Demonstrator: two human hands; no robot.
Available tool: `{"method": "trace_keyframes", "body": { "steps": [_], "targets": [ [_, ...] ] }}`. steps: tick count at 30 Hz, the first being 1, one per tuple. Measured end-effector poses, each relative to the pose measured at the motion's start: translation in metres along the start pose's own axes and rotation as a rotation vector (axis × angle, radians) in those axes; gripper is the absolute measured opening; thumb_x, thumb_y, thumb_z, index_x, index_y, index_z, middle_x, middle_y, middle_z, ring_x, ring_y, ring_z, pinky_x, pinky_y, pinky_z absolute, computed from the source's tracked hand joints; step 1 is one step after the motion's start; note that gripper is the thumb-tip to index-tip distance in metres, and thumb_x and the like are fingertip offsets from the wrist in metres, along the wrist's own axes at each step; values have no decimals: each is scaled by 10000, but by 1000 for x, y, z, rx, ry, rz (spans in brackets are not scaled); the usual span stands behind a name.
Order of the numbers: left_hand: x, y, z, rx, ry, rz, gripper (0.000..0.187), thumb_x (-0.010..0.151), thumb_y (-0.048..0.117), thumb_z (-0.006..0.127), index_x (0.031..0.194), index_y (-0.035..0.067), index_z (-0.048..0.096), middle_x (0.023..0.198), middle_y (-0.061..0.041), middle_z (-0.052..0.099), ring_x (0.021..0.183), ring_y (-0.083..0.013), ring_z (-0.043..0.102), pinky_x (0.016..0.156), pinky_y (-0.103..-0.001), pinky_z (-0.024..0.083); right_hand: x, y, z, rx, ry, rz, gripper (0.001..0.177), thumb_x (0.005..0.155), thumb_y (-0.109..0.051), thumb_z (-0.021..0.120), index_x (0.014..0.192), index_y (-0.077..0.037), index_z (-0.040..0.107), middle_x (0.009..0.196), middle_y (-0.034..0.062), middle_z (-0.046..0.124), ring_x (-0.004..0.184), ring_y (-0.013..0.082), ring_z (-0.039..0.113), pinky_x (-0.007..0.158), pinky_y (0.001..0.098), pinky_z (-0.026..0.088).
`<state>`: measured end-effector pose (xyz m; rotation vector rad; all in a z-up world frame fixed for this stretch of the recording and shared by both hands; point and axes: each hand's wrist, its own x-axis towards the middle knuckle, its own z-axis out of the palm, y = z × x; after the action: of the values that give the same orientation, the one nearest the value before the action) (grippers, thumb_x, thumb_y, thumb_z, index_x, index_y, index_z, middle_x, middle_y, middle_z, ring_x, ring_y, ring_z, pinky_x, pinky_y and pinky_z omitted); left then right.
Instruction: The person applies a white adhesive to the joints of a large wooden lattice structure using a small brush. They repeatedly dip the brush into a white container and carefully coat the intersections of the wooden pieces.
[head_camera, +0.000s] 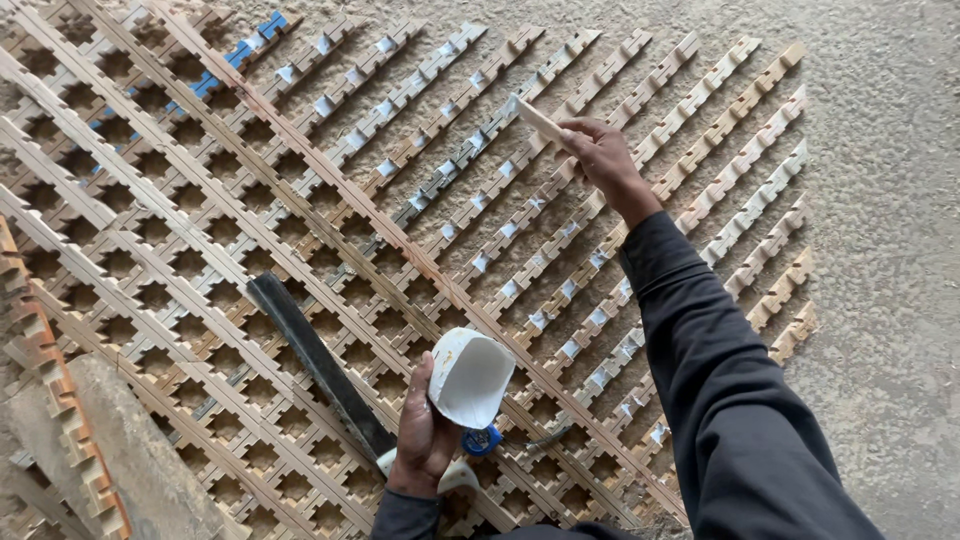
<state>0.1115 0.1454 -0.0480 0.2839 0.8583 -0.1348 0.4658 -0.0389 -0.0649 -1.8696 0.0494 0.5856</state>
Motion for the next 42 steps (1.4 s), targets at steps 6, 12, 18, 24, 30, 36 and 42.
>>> {"method": "trace_keyframes", "body": {
  "steps": [6, 12, 18, 24, 30, 36, 42],
  "targets": [
    [2, -1, -9, -12, 4, 7, 598, 951, 450, 535, 1420, 80, 555, 1279, -198, 652, 1121, -376, 624, 870, -547, 555, 18, 37, 17, -647, 162, -419, 275, 1041, -308, 628, 1251, -142, 692, 1069, 75, 682, 773, 171, 560, 580, 301, 479],
    [-2, 0, -6, -16, 4, 1, 596, 942, 450, 548, 1421, 96, 560, 1296, -189, 655, 1129, -366, 631, 866, -544, 563, -1, 36, 14, 33, -107, -173, 300, 1037, -108, 588, 1331, -109, 649, 1034, 51, 633, 773, 94, 555, 579, 191, 474],
    [-4, -2, -5, -10, 29, -8, 605, 943, 451, 538, 1429, 91, 553, 1296, -190, 651, 1135, -372, 622, 885, -548, 548, -40, 36, -14, -161, 33, -181, 301, 1034, -176, 606, 1320, -94, 650, 941, 32, 601, 774, 118, 556, 653, 233, 489],
    [-2, -9, 1, 22, 53, -19, 595, 952, 436, 530, 1422, 73, 570, 1285, -179, 657, 1129, -354, 620, 907, -536, 541, -46, 60, -21, -463, 146, -314, 246, 992, -176, 658, 1237, -153, 663, 1298, 168, 668, 1146, 302, 659, 890, 484, 580],
    [1, -14, -4, 4, 9, -23, 601, 948, 443, 545, 1430, 84, 553, 1272, -174, 653, 1117, -364, 625, 869, -554, 558, -37, 83, -3, -627, 213, -481, 268, 1000, -129, 649, 1259, -64, 667, 1196, 159, 672, 883, 256, 638, 670, 358, 597],
    [-6, -8, 4, 5, 22, -25, 632, 933, 441, 548, 1440, 63, 548, 1291, -186, 642, 1136, -368, 610, 915, -545, 536, -90, 28, -2, -327, -70, -118, 351, 967, -240, 659, 1314, -193, 650, 1302, 107, 653, 834, 122, 600, 692, 249, 547],
    [-13, 1, 5, 99, -37, -26, 672, 915, 514, 539, 1434, 87, 560, 1269, -206, 650, 1114, -383, 633, 832, -489, 579, -195, -18, -30, 55, -420, -253, 307, 1027, -238, 591, 1292, -110, 679, 844, -20, 665, 510, 19, 434, 384, 137, 354]
  ]
}}
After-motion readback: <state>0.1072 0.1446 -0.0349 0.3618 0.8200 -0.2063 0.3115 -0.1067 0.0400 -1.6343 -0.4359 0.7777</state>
